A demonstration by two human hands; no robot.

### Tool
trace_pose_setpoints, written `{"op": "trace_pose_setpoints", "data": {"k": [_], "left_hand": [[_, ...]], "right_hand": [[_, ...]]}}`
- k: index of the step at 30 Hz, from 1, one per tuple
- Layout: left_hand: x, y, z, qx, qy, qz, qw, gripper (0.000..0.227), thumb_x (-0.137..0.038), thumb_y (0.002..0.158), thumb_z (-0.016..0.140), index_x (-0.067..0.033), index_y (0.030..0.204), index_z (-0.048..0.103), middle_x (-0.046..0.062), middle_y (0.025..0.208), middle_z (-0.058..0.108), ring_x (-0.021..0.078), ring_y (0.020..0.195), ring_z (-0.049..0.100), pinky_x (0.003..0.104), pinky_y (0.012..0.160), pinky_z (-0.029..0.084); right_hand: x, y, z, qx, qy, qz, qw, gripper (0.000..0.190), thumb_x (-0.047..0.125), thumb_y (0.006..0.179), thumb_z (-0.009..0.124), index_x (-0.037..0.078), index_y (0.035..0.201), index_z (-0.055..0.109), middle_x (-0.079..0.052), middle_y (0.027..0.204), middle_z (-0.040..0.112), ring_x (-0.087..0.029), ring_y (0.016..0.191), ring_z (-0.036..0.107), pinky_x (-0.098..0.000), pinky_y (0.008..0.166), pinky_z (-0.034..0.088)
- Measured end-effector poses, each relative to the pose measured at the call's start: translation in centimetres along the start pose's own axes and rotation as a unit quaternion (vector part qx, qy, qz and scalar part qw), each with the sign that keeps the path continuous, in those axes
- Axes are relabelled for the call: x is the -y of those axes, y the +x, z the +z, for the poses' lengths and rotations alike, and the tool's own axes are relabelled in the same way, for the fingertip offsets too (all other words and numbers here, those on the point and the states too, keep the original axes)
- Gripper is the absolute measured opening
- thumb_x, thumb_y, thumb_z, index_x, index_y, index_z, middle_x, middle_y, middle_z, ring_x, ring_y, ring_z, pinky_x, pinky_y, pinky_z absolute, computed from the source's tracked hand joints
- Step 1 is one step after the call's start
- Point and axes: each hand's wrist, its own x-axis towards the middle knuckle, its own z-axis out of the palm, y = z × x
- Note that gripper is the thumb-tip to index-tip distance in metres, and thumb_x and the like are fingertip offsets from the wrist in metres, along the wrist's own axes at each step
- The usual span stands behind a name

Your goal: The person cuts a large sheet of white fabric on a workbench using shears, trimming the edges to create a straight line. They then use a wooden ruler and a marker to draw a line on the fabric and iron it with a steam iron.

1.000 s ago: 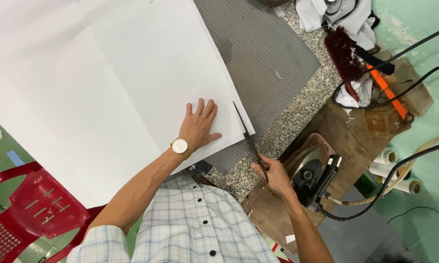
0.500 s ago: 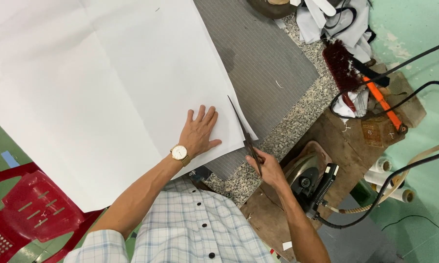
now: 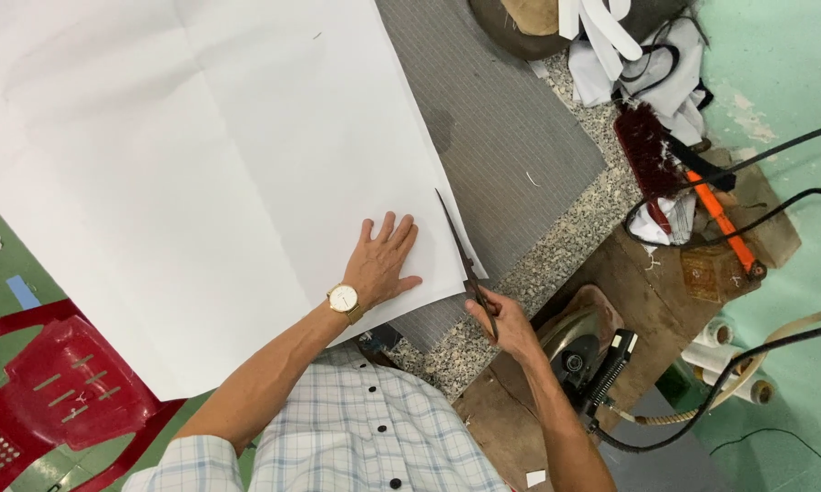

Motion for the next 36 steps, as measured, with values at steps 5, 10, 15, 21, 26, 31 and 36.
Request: {"op": "trace_pose_setpoints", "data": {"k": [5, 10, 15, 21, 26, 31, 36], "left_hand": [[0.3, -0.1, -0.7, 0.006, -0.006, 0.008, 1.0, 0.086, -0.067, 0.092, 0.056, -0.009, 0.153, 0.038, 0.011, 0.158, 0.035, 0.031, 0.145, 0.028, 0.053, 0.112, 0.024], [0.6, -0.1, -0.6, 0.008, -0.012, 0.01, 1.0, 0.083, -0.064, 0.093, 0.054, -0.0089, 0.154, 0.038, 0.011, 0.158, 0.035, 0.0312, 0.145, 0.027, 0.054, 0.112, 0.023], [0.8, -0.1, -0.7, 0.011, -0.02, 0.015, 1.0, 0.082, -0.062, 0.094, 0.054, -0.0089, 0.154, 0.037, 0.012, 0.159, 0.033, 0.0316, 0.145, 0.027, 0.054, 0.112, 0.024], [1.2, -0.5, -2.0, 0.038, -0.045, 0.024, 0.998, 0.081, -0.061, 0.096, 0.048, -0.0092, 0.156, 0.036, 0.011, 0.161, 0.033, 0.0305, 0.148, 0.027, 0.053, 0.114, 0.02], [2.1, -0.5, -2.4, 0.044, -0.058, 0.038, 0.997, 0.08, -0.063, 0.096, 0.044, -0.0101, 0.155, 0.037, 0.01, 0.162, 0.034, 0.03, 0.148, 0.027, 0.052, 0.114, 0.021], [2.2, -0.5, -2.4, 0.045, -0.052, 0.051, 0.996, 0.079, -0.062, 0.096, 0.043, -0.0094, 0.154, 0.038, 0.011, 0.162, 0.034, 0.0306, 0.147, 0.028, 0.051, 0.113, 0.022], [2.3, -0.4, -2.5, 0.042, -0.055, 0.053, 0.996, 0.077, -0.059, 0.097, 0.043, -0.0089, 0.154, 0.038, 0.011, 0.162, 0.034, 0.0304, 0.148, 0.027, 0.051, 0.113, 0.022]], "right_hand": [[2.9, 1.3, 0.1, -0.016, -0.017, -0.025, 0.999, 0.039, 0.028, 0.095, 0.075, -0.004, 0.117, 0.07, -0.007, 0.046, 0.055, -0.013, 0.039, 0.05, -0.0243, 0.039, 0.037], [5.4, 2.8, 0.8, -0.023, -0.016, -0.057, 0.998, 0.032, 0.037, 0.095, 0.074, 0.008, 0.081, 0.071, -0.002, 0.043, 0.052, -0.009, 0.039, 0.049, -0.0217, 0.039, 0.034], [3.6, 4.4, 1.3, -0.032, 0.026, -0.028, 0.999, 0.035, 0.028, 0.092, 0.078, -0.002, 0.109, 0.071, -0.005, 0.045, 0.054, -0.012, 0.036, 0.052, -0.0193, 0.03, 0.038], [6.1, 2.9, 1.3, -0.021, 0.033, -0.019, 0.999, 0.035, 0.027, 0.094, 0.075, -0.005, 0.105, 0.07, -0.006, 0.043, 0.054, -0.012, 0.032, 0.05, -0.0207, 0.029, 0.036], [7.9, 3.9, 1.4, -0.024, 0.011, -0.01, 1.0, 0.035, 0.03, 0.093, 0.076, -0.004, 0.104, 0.071, -0.006, 0.045, 0.054, -0.014, 0.036, 0.052, -0.0226, 0.029, 0.038], [9.4, 6.1, 2.2, -0.033, 0.008, -0.025, 0.999, 0.035, 0.036, 0.093, 0.077, 0.001, 0.094, 0.072, -0.006, 0.044, 0.053, -0.013, 0.034, 0.05, -0.0212, 0.028, 0.037], [10.7, 6.6, 2.2, -0.035, 0.002, -0.046, 0.998, 0.034, 0.037, 0.093, 0.077, 0.004, 0.086, 0.069, -0.006, 0.044, 0.054, -0.013, 0.034, 0.05, -0.021, 0.029, 0.036]]}}
